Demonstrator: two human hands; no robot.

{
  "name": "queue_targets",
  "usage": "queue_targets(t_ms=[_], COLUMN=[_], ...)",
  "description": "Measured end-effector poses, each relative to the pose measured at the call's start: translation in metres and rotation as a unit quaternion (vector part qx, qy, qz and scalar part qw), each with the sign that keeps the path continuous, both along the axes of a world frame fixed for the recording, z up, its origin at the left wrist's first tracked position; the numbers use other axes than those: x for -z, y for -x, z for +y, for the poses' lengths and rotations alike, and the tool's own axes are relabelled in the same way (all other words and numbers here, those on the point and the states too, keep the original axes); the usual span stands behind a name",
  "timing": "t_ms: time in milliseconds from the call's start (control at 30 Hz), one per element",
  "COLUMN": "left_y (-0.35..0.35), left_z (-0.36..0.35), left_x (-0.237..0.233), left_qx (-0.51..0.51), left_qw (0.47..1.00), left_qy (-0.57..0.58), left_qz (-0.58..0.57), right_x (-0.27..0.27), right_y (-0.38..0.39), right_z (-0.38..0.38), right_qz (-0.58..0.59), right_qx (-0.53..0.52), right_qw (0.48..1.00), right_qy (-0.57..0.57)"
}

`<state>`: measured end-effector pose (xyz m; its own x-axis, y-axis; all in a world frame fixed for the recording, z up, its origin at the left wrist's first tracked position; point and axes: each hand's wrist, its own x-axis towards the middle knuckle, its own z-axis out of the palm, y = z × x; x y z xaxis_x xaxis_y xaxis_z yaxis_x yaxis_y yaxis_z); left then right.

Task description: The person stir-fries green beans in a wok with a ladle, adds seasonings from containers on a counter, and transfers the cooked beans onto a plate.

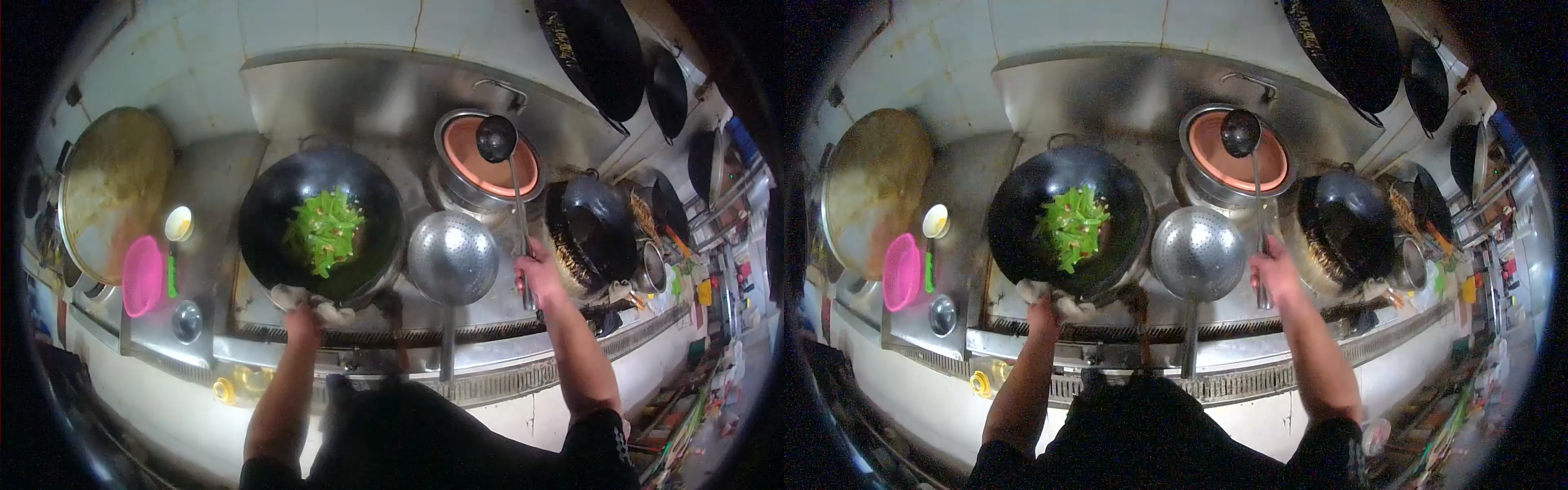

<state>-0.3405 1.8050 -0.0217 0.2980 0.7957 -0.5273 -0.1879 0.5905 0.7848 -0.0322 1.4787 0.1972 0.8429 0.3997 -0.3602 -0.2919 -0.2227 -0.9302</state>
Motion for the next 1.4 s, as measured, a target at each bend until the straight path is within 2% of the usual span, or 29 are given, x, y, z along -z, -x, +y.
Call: queue_targets(t_ms=[33, 67, 133, 233, 333, 433, 500, 567, 667, 733, 767, 800, 833, 867, 900, 933, 967, 1000, 1033, 1100, 1133, 1167, 1200, 1267, 1300, 1367, 1400], left_y=[0.003, 0.003, 0.003, -0.002, -0.003, 0.002, 0.009, 0.009, 0.004, 0.007, 0.009, 0.016, 0.014, 0.010, 0.006, 0.007, 0.004, 0.002, 0.001, 0.001, 0.005, 0.006, 0.006, 0.003, 0.004, 0.006, 0.006], left_z=[0.002, -0.001, -0.005, -0.005, -0.011, -0.004, 0.002, 0.003, -0.002, -0.002, 0.003, 0.002, -0.006, -0.015, -0.018, -0.013, -0.008, 0.001, -0.001, -0.003, -0.009, -0.009, -0.009, -0.010, -0.008, -0.006, -0.005], left_x=[0.008, -0.004, -0.028, -0.016, -0.036, -0.018, 0.007, 0.003, -0.007, -0.012, -0.015, -0.017, -0.048, -0.066, -0.063, -0.036, 0.002, 0.021, -0.011, -0.040, -0.043, -0.042, -0.038, -0.024, -0.016, -0.016, -0.016], left_qx=[0.030, 0.031, 0.044, 0.015, 0.007, 0.018, 0.043, 0.068, 0.057, 0.063, 0.086, 0.076, 0.070, 0.065, 0.001, -0.003, 0.023, 0.049, 0.041, 0.022, 0.008, 0.006, 0.002, -0.009, 0.005, 0.024, 0.044], left_qw=[0.999, 0.999, 0.999, 0.999, 0.999, 1.000, 0.999, 0.997, 0.998, 0.981, 0.976, 0.977, 0.990, 0.997, 1.000, 1.000, 1.000, 0.998, 0.996, 0.998, 0.999, 0.999, 0.999, 1.000, 0.999, 0.999, 0.997], left_qy=[0.023, 0.025, 0.016, -0.003, 0.021, 0.017, -0.005, -0.028, 0.018, 0.115, 0.143, 0.144, 0.092, 0.042, 0.025, 0.029, 0.010, -0.016, 0.036, 0.028, 0.026, 0.023, 0.026, 0.002, 0.025, 0.046, 0.063], left_qz=[-0.026, -0.025, 0.010, -0.038, -0.025, -0.015, -0.016, -0.020, 0.014, -0.143, -0.139, -0.137, -0.084, -0.028, -0.009, -0.003, 0.018, 0.034, 0.067, 0.049, 0.039, 0.026, 0.026, -0.021, -0.037, -0.018, 0.000], right_x=[0.007, 0.013, 0.012, 0.001, 0.003, -0.019, -0.031, -0.045, -0.064, -0.070, -0.075, -0.082, -0.086, -0.085, -0.082, -0.077, -0.069, -0.062, -0.057, -0.052, -0.053, -0.050, -0.053, -0.053, -0.053, -0.054, -0.052], right_y=[-0.013, -0.021, -0.025, -0.021, -0.029, -0.026, -0.023, -0.016, -0.004, 0.005, 0.016, 0.029, 0.041, 0.052, 0.065, 0.081, 0.092, 0.099, 0.107, 0.126, 0.138, 0.148, 0.156, 0.171, 0.182, 0.202, 0.208], right_z=[-0.006, -0.010, -0.009, -0.005, -0.008, -0.010, -0.015, -0.021, -0.039, -0.052, -0.052, -0.051, -0.047, -0.042, -0.037, -0.036, -0.035, -0.029, -0.023, -0.012, -0.008, -0.003, 0.006, 0.026, 0.037, 0.060, 0.070], right_qz=[-0.028, -0.055, -0.074, -0.058, -0.001, 0.038, 0.119, 0.134, 0.180, 0.323, 0.328, 0.380, 0.428, 0.434, 0.437, 0.440, 0.473, 0.500, 0.506, 0.520, 0.525, 0.510, 0.453, 0.414, 0.415, 0.259, 0.258], right_qx=[-0.006, -0.014, -0.005, 0.003, 0.022, 0.009, 0.017, 0.010, 0.002, -0.040, -0.046, -0.075, -0.104, -0.108, -0.095, -0.078, -0.072, -0.071, -0.108, -0.096, -0.100, -0.078, -0.107, -0.128, -0.128, -0.186, -0.187], right_qw=[0.999, 0.995, 0.994, 0.993, 0.999, 0.999, 0.990, 0.987, 0.974, 0.896, 0.896, 0.853, 0.804, 0.803, 0.801, 0.800, 0.780, 0.760, 0.756, 0.773, 0.782, 0.812, 0.867, 0.898, 0.898, 0.942, 0.942], right_qy=[0.039, 0.079, 0.074, 0.102, 0.048, 0.000, -0.070, -0.093, -0.140, -0.301, -0.297, -0.350, -0.400, -0.395, -0.398, -0.401, -0.403, -0.409, -0.400, -0.351, -0.320, -0.273, -0.176, -0.079, -0.075, 0.105, 0.107])
